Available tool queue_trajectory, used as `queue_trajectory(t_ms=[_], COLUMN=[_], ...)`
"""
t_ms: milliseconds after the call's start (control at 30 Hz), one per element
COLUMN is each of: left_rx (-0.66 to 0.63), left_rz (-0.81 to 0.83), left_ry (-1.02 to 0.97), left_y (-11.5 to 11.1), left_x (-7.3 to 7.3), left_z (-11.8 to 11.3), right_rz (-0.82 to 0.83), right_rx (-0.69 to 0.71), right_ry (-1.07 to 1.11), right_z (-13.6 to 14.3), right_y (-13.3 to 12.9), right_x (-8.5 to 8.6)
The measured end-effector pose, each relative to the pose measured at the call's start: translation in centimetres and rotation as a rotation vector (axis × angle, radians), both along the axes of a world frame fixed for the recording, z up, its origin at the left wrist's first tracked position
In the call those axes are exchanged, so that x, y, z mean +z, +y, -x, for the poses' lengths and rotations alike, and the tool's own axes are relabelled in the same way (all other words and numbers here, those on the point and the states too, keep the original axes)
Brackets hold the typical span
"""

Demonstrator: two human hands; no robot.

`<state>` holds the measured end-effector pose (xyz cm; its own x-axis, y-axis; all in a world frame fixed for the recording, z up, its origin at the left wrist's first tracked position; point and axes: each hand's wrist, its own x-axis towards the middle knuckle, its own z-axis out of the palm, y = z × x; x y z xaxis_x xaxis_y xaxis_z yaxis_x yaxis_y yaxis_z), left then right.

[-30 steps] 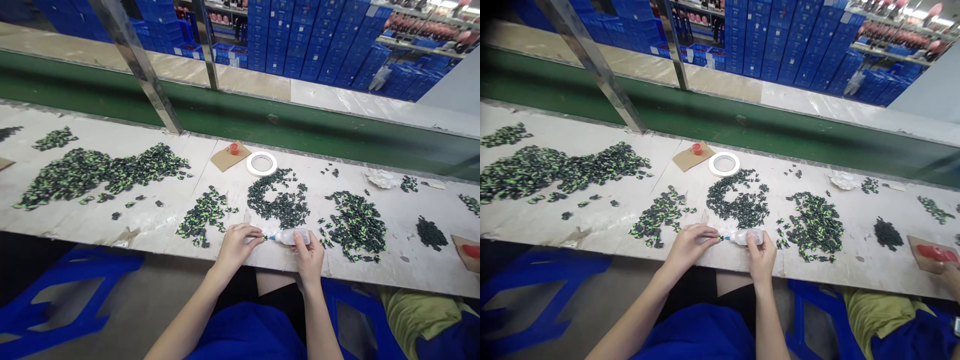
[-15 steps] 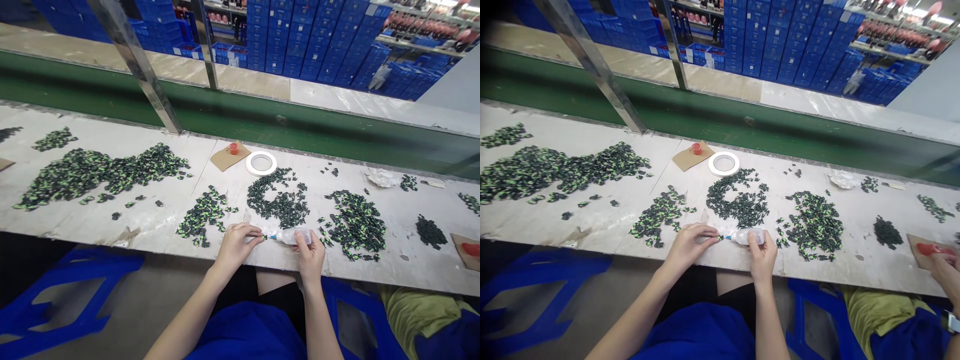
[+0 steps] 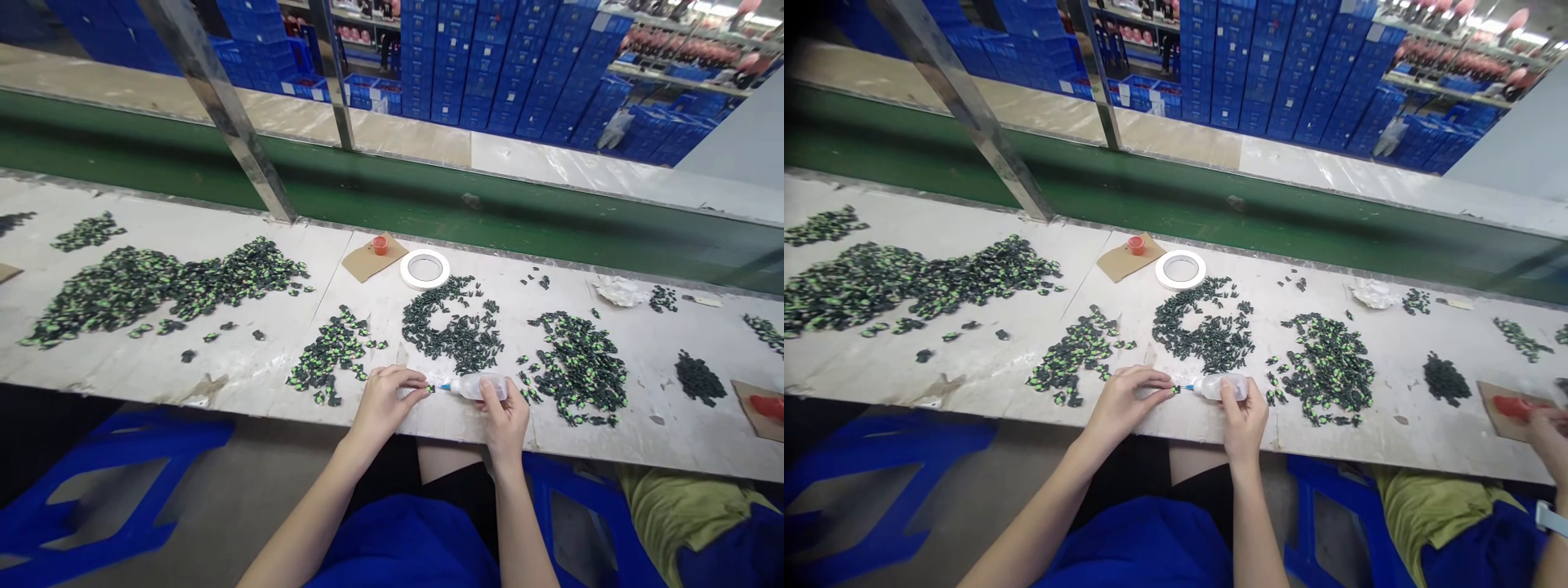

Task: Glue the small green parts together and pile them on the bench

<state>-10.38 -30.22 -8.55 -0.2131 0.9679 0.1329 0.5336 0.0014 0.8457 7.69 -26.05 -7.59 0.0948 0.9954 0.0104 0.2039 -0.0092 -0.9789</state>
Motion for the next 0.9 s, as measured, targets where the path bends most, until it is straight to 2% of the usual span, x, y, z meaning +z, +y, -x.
queue_trajectory(t_ms=[167, 300, 433, 533, 600, 700, 767, 800, 900], left_rx=[-0.003, 0.036, 0.043, 0.043, 0.045, 0.058, 0.077, 0.086, 0.095], left_rz=[-0.014, -0.051, -0.007, 0.002, 0.003, 0.008, 0.005, -0.002, -0.032], left_ry=[0.031, 0.141, 0.273, 0.322, 0.339, 0.346, 0.343, 0.338, 0.304], left_y=[-0.2, -1.2, -2.2, -2.6, -2.6, -2.6, -2.6, -2.5, -2.6], left_x=[-0.4, -0.1, 0.2, 0.2, 0.0, -0.2, -0.3, -0.3, -0.5], left_z=[0.1, 1.2, 2.5, 2.8, 2.7, 2.5, 2.4, 2.3, 2.1], right_rz=[-0.114, -0.179, -0.136, -0.126, -0.151, -0.225, -0.269, -0.274, -0.255], right_rx=[-0.034, 0.123, 0.317, 0.394, 0.432, 0.478, 0.447, 0.385, 0.087], right_ry=[0.1, 0.022, -0.007, -0.003, -0.042, -0.158, -0.237, -0.273, -0.396], right_z=[-0.3, 1.1, 4.2, 5.8, 5.8, 4.3, 2.7, 1.9, -0.1], right_y=[-0.1, -0.2, -0.2, -0.2, -0.1, 0.3, 0.9, 1.3, 2.9], right_x=[-0.1, 0.1, -0.4, -1.0, -1.1, -0.5, 0.2, 0.5, 0.9])
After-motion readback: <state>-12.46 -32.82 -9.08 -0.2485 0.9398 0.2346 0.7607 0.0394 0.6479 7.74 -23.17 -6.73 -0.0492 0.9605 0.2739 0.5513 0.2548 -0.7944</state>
